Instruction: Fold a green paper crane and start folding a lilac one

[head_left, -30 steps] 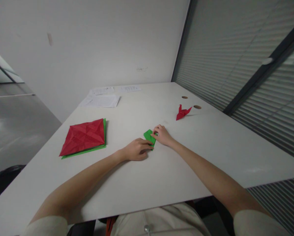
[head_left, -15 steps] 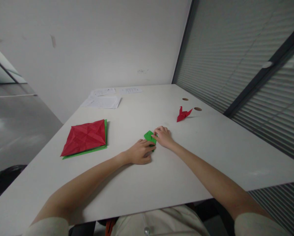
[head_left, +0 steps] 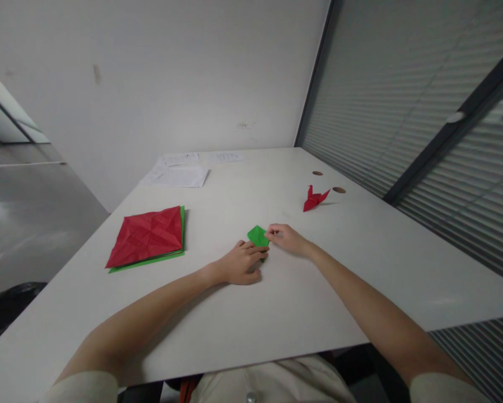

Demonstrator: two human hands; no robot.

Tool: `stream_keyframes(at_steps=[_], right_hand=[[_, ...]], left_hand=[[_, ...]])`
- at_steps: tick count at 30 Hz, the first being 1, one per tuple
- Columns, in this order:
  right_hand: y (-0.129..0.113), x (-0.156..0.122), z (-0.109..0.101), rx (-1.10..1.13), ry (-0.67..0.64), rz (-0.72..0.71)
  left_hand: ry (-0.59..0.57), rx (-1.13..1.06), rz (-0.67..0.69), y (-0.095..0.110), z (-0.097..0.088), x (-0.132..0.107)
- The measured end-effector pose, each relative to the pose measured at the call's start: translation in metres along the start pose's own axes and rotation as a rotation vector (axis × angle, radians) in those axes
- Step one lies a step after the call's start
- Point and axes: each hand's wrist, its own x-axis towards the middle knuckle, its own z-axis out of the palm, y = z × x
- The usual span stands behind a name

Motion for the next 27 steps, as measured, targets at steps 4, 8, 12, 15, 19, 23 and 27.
stream_keyframes(at_steps=[4,8,12,15,19,23,27], right_hand=[[0.005,0.003,0.010,-0.058,-0.030,0.145],[0.023,0.005,0.009,-0.385,0.256,0.277],[0.029,0.004,0.000,-0.261,0.334,0.101],[0.024,0.003,-0.004,-0.163,0.189,-0.111],[0.016,0.000,-0.007,-0.223,-0.044,-0.164],[0.007,-0.003,-0.011,-0.240,-0.107,-0.110],[-0.002,-0.006,-0.014,-0.084,-0.216,-0.065]], left_hand=[[0.010,0.021,0.011,0.000,0.000,0.000],[0.059,0.035,0.016,0.001,0.002,-0.001],[0.131,0.076,-0.064,-0.002,0.004,-0.001],[0.165,0.126,-0.128,-0.004,0.006,0.001],[0.166,0.196,-0.151,-0.007,0.008,0.004],[0.167,0.269,-0.168,-0.010,0.005,0.005],[0.130,0.292,-0.126,-0.017,0.001,0.004]])
